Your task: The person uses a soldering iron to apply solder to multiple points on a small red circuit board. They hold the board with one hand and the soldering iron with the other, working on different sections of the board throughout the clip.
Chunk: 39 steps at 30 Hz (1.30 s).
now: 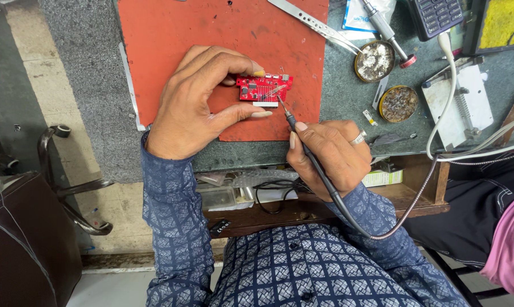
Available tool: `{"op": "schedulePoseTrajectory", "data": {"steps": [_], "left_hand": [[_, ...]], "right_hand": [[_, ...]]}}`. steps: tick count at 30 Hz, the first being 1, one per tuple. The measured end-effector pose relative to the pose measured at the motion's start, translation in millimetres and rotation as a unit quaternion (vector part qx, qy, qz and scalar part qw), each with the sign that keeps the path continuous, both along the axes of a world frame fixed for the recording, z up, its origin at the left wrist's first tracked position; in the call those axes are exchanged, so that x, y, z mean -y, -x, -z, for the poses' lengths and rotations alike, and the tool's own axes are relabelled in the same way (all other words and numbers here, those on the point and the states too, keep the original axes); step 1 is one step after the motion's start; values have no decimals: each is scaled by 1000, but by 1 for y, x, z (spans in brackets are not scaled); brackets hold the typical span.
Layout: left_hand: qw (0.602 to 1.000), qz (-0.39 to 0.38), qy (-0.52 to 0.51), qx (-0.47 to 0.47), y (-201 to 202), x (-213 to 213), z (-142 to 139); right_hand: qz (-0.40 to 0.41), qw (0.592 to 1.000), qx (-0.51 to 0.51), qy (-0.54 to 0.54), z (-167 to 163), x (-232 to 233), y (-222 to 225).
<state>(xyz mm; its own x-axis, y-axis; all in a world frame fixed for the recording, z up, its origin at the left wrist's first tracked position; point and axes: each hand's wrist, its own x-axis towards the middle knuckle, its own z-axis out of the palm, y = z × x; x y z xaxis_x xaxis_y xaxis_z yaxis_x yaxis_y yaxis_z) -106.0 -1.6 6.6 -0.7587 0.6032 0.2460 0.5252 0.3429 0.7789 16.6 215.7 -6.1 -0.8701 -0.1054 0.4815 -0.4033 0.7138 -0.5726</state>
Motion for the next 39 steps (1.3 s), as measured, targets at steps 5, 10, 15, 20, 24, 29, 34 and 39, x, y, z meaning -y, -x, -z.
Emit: {"op": "schedulePoseTrajectory", "data": {"steps": [5, 10, 15, 20, 24, 29, 34, 39], "left_hand": [[1000, 2, -8, 20, 0, -2, 1], [1000, 1, -7, 19, -1, -2, 1], [999, 0, -13, 29, -1, -2, 1], [1000, 0, -8, 29, -2, -3, 2], [999, 0, -6, 33, -1, -4, 2], [999, 2, -11, 34, -1, -3, 2], [999, 1, -9, 33, -1, -3, 2], [999, 2, -8, 33, 0, -3, 2]], "right_hand": [[2, 1000, -5, -2, 1, -1, 0], [3, 1000, -9, 1, 1, -1, 1], [7, 1000, -2, -1, 0, -1, 0], [9, 1000, -8, 1, 2, -2, 0], [13, 1000, -7, 0, 3, -3, -1], [15, 1000, -13, 1, 4, -3, -1], [18, 1000, -10, 0, 3, -2, -1], [18, 1000, -10, 2, 3, -3, -1]]}}
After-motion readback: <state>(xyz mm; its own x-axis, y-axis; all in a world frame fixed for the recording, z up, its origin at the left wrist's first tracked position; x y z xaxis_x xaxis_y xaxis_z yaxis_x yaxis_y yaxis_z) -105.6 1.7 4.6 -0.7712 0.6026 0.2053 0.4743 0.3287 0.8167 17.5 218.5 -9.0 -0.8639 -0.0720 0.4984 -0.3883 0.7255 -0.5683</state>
